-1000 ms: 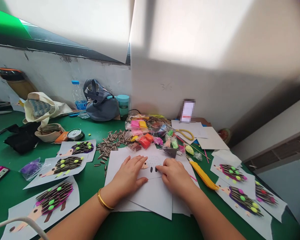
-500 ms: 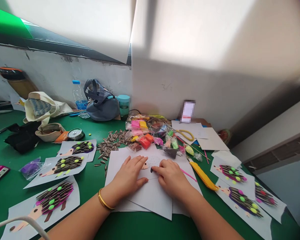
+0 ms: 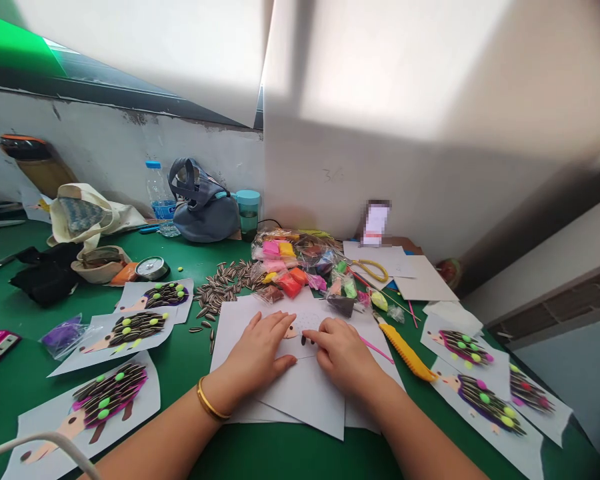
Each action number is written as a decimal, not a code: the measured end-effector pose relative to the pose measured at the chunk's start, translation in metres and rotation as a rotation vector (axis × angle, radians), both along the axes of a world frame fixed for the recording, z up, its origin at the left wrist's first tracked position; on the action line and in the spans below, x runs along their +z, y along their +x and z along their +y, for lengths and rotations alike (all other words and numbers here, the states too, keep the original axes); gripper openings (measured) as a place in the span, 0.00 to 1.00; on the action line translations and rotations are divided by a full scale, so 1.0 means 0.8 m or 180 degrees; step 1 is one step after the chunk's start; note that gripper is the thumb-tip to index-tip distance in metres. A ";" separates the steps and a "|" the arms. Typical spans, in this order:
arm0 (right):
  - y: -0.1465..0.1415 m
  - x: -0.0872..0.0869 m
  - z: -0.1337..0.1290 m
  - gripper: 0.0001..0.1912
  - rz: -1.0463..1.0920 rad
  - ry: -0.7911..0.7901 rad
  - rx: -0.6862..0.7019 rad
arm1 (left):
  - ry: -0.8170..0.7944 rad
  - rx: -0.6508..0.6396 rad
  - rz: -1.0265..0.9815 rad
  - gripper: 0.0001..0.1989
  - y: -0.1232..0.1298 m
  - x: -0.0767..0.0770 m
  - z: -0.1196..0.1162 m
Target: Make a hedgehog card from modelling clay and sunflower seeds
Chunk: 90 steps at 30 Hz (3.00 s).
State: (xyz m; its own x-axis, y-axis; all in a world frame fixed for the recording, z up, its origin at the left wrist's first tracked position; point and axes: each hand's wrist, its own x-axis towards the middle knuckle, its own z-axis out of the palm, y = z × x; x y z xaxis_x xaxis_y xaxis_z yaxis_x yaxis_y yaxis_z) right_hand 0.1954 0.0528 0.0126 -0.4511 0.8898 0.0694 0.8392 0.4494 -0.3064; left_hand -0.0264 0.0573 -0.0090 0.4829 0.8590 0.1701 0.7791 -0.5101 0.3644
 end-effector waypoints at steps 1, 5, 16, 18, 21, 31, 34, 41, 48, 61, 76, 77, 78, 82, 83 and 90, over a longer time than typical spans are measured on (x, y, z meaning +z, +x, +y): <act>0.001 0.000 0.000 0.23 0.0012 0.0027 0.0040 | 0.0004 -0.0002 -0.0005 0.36 0.000 0.000 0.000; 0.002 0.003 -0.002 0.19 -0.0015 0.0116 0.0262 | -0.0036 0.0003 0.0024 0.35 0.000 0.003 -0.001; 0.004 0.014 -0.004 0.18 -0.0205 0.0131 0.0398 | -0.0094 0.0023 0.0077 0.36 0.001 0.005 -0.001; 0.004 0.014 -0.004 0.18 -0.0265 0.0105 0.0426 | -0.0103 0.0028 0.0077 0.36 0.001 0.005 -0.001; 0.005 0.013 -0.003 0.18 -0.0258 0.0072 0.0413 | -0.0088 0.0027 0.0059 0.36 0.001 0.003 0.000; 0.006 0.011 -0.002 0.21 -0.0177 0.0087 0.0337 | -0.0085 0.0015 0.0083 0.37 0.001 0.000 0.001; 0.004 0.011 -0.002 0.21 -0.0190 -0.0001 0.0353 | -0.0095 0.0023 0.0086 0.37 0.001 0.002 0.000; 0.010 0.005 0.003 0.26 -0.0064 0.0041 0.0027 | -0.0015 0.0015 0.0087 0.38 0.001 0.000 0.001; 0.003 -0.003 0.006 0.26 0.0087 -0.0134 0.0103 | 0.0032 0.0005 0.0065 0.37 0.002 0.001 -0.001; 0.015 0.001 0.013 0.22 -0.0140 -0.0148 -0.0148 | 0.0019 -0.0001 0.0045 0.38 0.000 0.001 0.000; 0.016 0.001 0.014 0.24 -0.0029 -0.0024 -0.0368 | 0.0040 0.0056 -0.0103 0.41 -0.001 0.006 0.002; 0.017 0.000 0.014 0.24 -0.0066 -0.0028 -0.0399 | 0.0044 0.0075 -0.0123 0.42 -0.002 0.006 0.002; 0.017 -0.001 0.014 0.23 -0.0106 -0.0044 -0.0414 | 0.0049 0.0096 -0.0143 0.43 -0.002 0.007 0.002; 0.017 -0.001 0.014 0.23 -0.0187 -0.0113 -0.0410 | 0.0124 0.0157 -0.0212 0.44 -0.003 0.008 0.003; 0.017 -0.001 0.014 0.24 -0.0181 -0.0108 -0.0414 | 0.0152 0.0166 -0.0214 0.45 -0.003 0.008 0.004; 0.014 0.006 0.006 0.23 -0.0001 0.0073 0.0093 | 0.0273 0.0166 -0.0144 0.46 -0.004 0.000 0.005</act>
